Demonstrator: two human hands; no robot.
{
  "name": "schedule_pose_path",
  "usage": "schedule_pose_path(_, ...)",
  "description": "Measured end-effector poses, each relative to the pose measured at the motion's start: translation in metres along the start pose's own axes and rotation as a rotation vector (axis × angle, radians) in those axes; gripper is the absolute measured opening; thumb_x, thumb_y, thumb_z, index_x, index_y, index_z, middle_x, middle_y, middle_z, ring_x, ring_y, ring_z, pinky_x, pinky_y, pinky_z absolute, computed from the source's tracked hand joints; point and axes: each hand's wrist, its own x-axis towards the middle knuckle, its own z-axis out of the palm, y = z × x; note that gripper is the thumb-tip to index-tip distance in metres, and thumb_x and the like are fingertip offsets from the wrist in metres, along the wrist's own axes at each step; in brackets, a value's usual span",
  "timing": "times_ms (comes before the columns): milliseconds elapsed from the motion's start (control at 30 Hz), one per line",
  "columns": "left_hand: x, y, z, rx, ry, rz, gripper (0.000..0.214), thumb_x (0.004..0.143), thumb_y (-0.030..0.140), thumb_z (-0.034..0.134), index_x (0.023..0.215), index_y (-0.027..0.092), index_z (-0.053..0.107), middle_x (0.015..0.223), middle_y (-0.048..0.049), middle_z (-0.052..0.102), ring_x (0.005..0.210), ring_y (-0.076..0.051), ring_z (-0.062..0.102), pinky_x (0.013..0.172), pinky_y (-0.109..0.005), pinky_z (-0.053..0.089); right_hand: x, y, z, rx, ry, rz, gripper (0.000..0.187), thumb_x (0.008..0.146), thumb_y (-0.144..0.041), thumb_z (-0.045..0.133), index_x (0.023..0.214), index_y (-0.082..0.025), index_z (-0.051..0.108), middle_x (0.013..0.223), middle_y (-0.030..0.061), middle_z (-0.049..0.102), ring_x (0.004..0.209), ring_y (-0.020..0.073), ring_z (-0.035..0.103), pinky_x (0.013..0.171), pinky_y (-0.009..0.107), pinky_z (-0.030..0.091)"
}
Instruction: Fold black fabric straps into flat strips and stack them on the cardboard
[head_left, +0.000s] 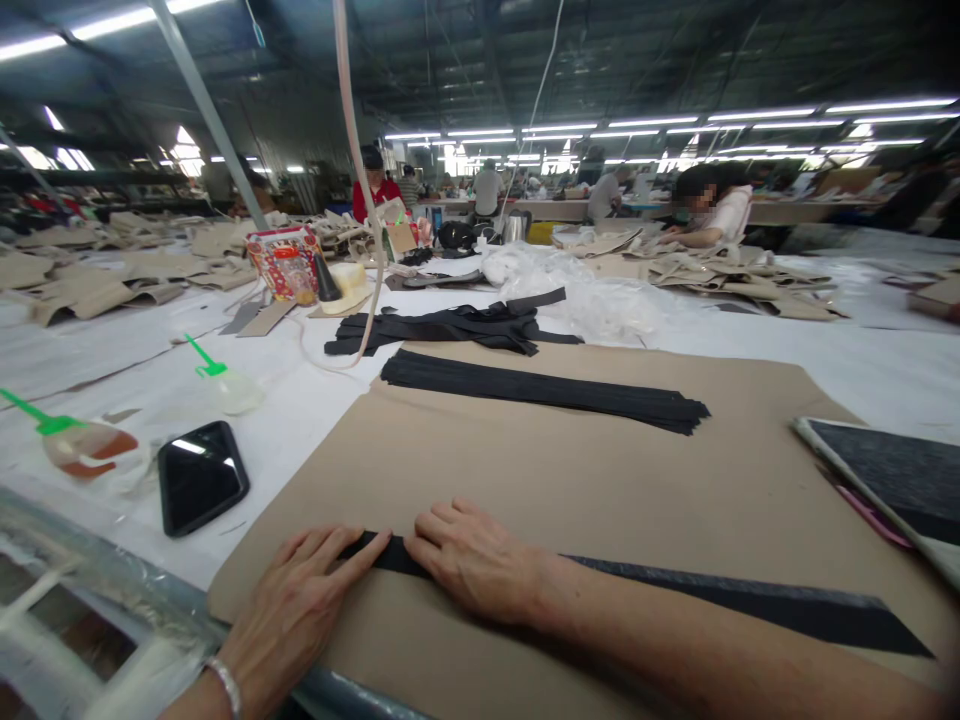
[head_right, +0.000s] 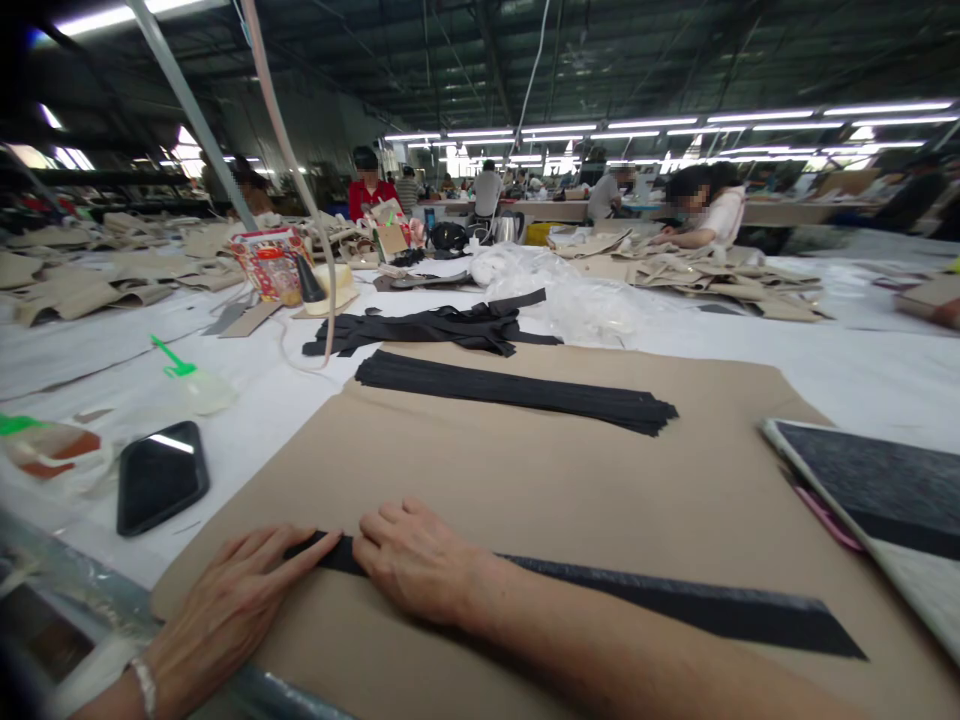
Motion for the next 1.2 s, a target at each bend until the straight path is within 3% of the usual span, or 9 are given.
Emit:
schedule_pose_path(433,-0.001,0.003,-0.003,0.059,-0.033,0.005,0.076,0.076,0.003,0.042,0.140,0.041,0.029,0.115,0.0011,0.061,0.103,-0.016,0.055,0.091,-0.031,0.036,-0.030,0.002,-0.018,0.014,-0.058,0.056,0.011,0.094,-0.017,0.044,0.098,-0.016,0.054,0.091,0.0041,0.053,0.083,0.0170,0.044,0.075,0.031,0.037)
schedule_pose_path(600,-0.001,0.003,-0.001,0.046,0.004,-0.003,0.069,0.076,0.002,0.042,0.136,0.036,0.039,0.113,0.0012,0.063,0.100,-0.015,0.057,0.090,-0.030,0.037,-0.042,0.004,-0.023,0.020,-0.078,0.081,0.010,0.093,-0.016,0.045,0.097,-0.016,0.054,0.092,0.0044,0.054,0.084,0.0167,0.044,0.076,0.031,0.036)
schedule_pose_path(800,0.001,0.001,-0.004,0.047,0.093,-0.041,0.048,0.077,0.008,0.043,0.118,0.029,0.057,0.120,-0.0029,0.060,0.106,-0.021,0.055,0.087,-0.036,0.041,-0.053,0.005,-0.023,0.003,-0.051,0.084,0.010,0.093,-0.017,0.045,0.098,-0.016,0.054,0.092,0.0042,0.054,0.084,0.0175,0.045,0.075,0.031,0.035)
schedule_pose_path(933,0.023,0.029,-0.016,-0.008,0.211,-0.150,0.042,0.080,0.008,0.040,0.114,0.024,0.059,0.121,-0.0084,0.057,0.105,-0.025,0.054,0.084,-0.042,0.044,-0.055,0.004,-0.021,-0.012,-0.041,0.078,0.010,0.092,-0.017,0.046,0.098,-0.016,0.054,0.091,0.0048,0.054,0.084,0.0182,0.045,0.075,0.032,0.036)
schedule_pose_path(1067,0.043,0.072,-0.010,-0.168,0.233,-0.016,0.045,0.081,0.004,0.036,0.118,0.021,0.055,0.108,-0.0047,0.063,0.100,-0.018,0.056,0.089,-0.032,0.048,-0.056,0.004,-0.021,-0.019,-0.020,0.088,0.011,0.094,-0.017,0.044,0.099,-0.015,0.053,0.090,0.0041,0.054,0.084,0.0178,0.045,0.076,0.032,0.037)
schedule_pose_path(1200,0.040,0.083,0.006,-0.171,0.205,0.016,0.045,0.080,0.005,0.036,0.120,0.017,0.054,0.107,-0.0058,0.063,0.099,-0.016,0.058,0.088,-0.028,0.050,-0.058,0.006,-0.020,-0.018,0.017,0.066,0.013,0.095,-0.018,0.042,0.098,-0.014,0.054,0.088,0.0035,0.054,0.081,0.0175,0.045,0.074,0.031,0.037)
